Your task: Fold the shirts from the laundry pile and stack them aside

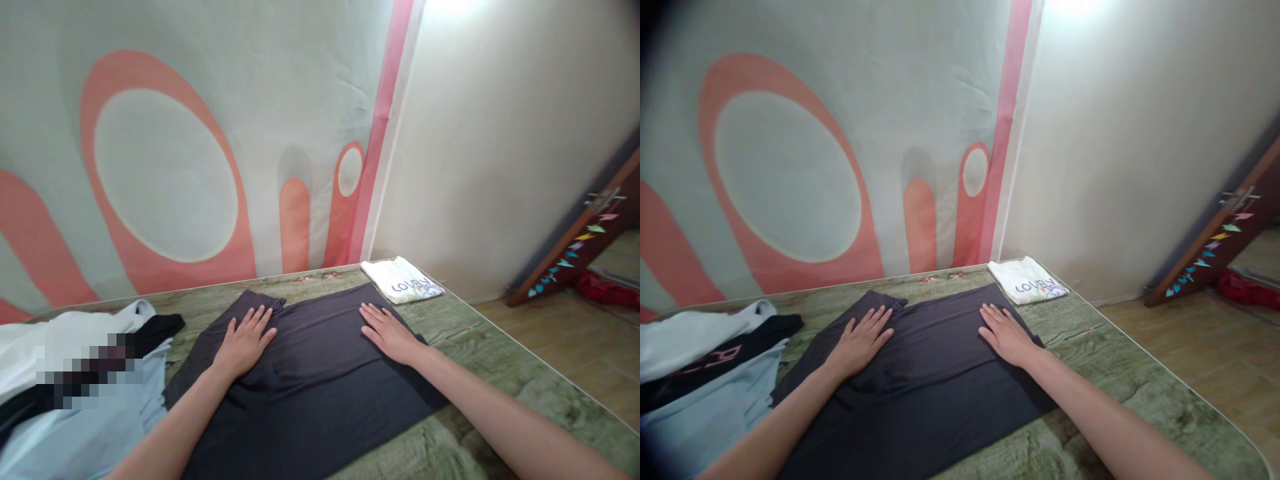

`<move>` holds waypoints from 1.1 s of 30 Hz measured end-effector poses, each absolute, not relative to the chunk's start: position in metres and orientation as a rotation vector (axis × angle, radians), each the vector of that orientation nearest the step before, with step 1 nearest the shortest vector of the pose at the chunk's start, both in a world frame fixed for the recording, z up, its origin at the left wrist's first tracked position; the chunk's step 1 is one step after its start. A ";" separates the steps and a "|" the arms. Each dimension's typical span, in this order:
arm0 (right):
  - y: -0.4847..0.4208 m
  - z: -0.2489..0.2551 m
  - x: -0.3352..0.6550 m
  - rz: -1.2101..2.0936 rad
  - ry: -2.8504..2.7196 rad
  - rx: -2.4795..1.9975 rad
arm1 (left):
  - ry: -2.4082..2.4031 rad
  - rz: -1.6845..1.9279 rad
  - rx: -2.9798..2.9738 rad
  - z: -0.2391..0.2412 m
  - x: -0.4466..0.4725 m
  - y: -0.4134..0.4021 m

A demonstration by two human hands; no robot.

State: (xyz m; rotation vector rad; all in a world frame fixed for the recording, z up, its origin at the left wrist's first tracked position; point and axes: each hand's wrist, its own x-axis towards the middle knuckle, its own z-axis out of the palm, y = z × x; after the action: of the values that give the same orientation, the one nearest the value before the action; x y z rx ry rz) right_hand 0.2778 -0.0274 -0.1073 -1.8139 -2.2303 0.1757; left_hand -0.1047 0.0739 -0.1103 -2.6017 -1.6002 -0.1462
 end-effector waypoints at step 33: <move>0.012 -0.103 0.256 0.127 -2.234 -1.792 | -1.294 -0.234 -2.955 -0.080 -0.065 -0.022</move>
State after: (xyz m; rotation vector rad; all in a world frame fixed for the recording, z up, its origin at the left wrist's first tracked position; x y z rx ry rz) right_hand 0.2560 0.0121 -0.1034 -1.7917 -2.2340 0.1268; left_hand -0.0646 -0.0220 -0.0796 -2.9551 -1.2939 -0.2344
